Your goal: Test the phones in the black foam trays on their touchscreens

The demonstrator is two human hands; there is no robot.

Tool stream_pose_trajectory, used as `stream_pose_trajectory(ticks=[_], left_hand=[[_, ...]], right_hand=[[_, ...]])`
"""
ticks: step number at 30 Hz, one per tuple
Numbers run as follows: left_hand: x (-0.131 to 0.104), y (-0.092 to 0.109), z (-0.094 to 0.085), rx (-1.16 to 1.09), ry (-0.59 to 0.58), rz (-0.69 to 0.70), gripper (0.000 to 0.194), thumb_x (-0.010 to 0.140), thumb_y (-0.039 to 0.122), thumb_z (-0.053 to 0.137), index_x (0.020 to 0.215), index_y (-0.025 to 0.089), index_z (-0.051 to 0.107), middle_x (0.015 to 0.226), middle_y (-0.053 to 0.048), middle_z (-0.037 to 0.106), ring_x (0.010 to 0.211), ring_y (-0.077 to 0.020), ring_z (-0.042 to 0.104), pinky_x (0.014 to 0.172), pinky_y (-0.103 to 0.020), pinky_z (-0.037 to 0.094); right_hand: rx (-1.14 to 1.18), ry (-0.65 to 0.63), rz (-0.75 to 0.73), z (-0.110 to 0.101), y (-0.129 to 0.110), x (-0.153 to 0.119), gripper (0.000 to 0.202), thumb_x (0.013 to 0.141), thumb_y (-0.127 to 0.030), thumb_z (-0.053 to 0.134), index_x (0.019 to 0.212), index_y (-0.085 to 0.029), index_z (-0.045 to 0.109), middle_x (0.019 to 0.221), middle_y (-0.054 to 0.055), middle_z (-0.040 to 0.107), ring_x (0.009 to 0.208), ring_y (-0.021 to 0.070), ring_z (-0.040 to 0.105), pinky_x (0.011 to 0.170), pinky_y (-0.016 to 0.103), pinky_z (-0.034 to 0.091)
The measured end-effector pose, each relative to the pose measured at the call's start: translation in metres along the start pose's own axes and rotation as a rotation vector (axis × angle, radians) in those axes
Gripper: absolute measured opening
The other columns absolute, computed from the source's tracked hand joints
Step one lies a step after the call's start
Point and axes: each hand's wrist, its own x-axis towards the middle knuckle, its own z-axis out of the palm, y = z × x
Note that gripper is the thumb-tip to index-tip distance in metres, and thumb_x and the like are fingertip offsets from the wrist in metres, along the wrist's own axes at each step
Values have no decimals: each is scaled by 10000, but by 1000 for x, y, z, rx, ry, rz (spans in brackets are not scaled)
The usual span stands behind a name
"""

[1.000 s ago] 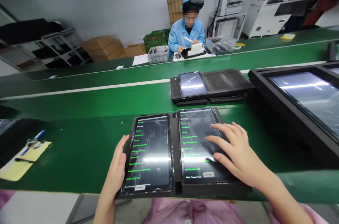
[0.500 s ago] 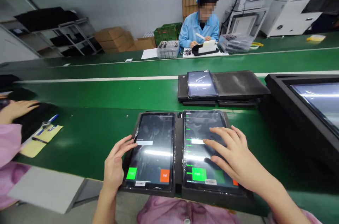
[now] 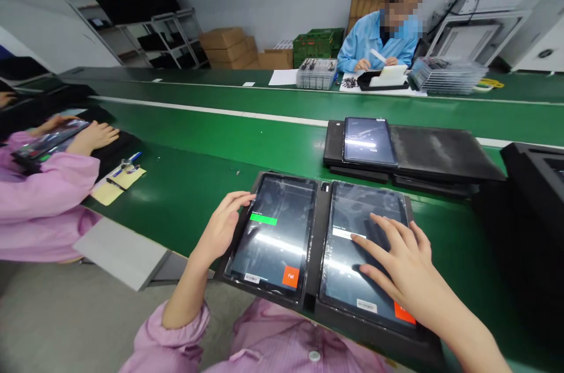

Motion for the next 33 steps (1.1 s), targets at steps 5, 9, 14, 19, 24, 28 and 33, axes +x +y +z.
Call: stream_pose_trajectory(ticks=[5, 9, 14, 19, 24, 28, 33], left_hand=[[64, 22, 11, 82, -289, 221, 526, 1076, 505, 287, 1366, 204, 608, 1504, -129, 509, 1378, -275, 518, 1182, -431, 412], [112, 46, 43, 193, -474, 387, 482, 1074, 468, 332, 1445, 231, 527, 1625, -120, 398, 1432, -285, 481, 1227, -501, 352], [122, 58, 65, 275, -530, 446, 539, 1066, 453, 371, 1549, 215, 399, 1605, -146, 438, 1482, -324, 421, 1240, -603, 277], [109, 64, 48, 202, -587, 462, 518, 1063, 486, 363, 1515, 257, 470, 1222, -79, 737, 1090, -285, 715, 956, -417, 551], [115, 57, 44, 85, -378, 385, 580, 1079, 531, 222, 1289, 219, 663, 1005, -57, 759, 917, -222, 735, 892, -345, 551], [121, 43, 52, 109, -244, 320, 592, 1080, 519, 213, 1242, 184, 673, 1206, -106, 728, 1107, -252, 699, 979, -387, 541], [118, 42, 57, 185, -390, 401, 564, 1077, 518, 233, 1324, 195, 624, 1352, -107, 676, 1271, -260, 622, 1121, -423, 470]], right_hand=[[171, -16, 95, 9, 38, 22, 438, 1074, -556, 350, 1365, -396, 636, 1486, 96, 474, 1329, 378, 461, 1079, 676, 351], [421, 302, 380, 37, 77, 49, 597, 1049, -658, 305, 1196, -258, 723, 1338, 136, 544, 1282, 346, 495, 1112, 604, 370], [488, 430, 506, 66, 92, 64, 722, 1046, -695, 200, 1168, -229, 737, 1240, 125, 560, 1210, 296, 542, 1100, 524, 431], [500, 392, 484, 70, 85, 60, 646, 1058, -661, 248, 1195, -274, 746, 1275, 112, 544, 1213, 299, 521, 1082, 533, 456], [456, 342, 451, 66, 91, 57, 650, 1060, -648, 243, 1162, -295, 780, 1265, 116, 550, 1167, 317, 534, 1037, 578, 477], [429, 373, 390, 60, 90, 56, 585, 1054, -620, 335, 1022, -302, 825, 1292, 106, 562, 1165, 324, 541, 998, 567, 497], [508, 434, 357, 52, 85, 56, 593, 1059, -577, 359, 841, -279, 823, 1302, 88, 586, 1194, 327, 543, 1066, 555, 446]])
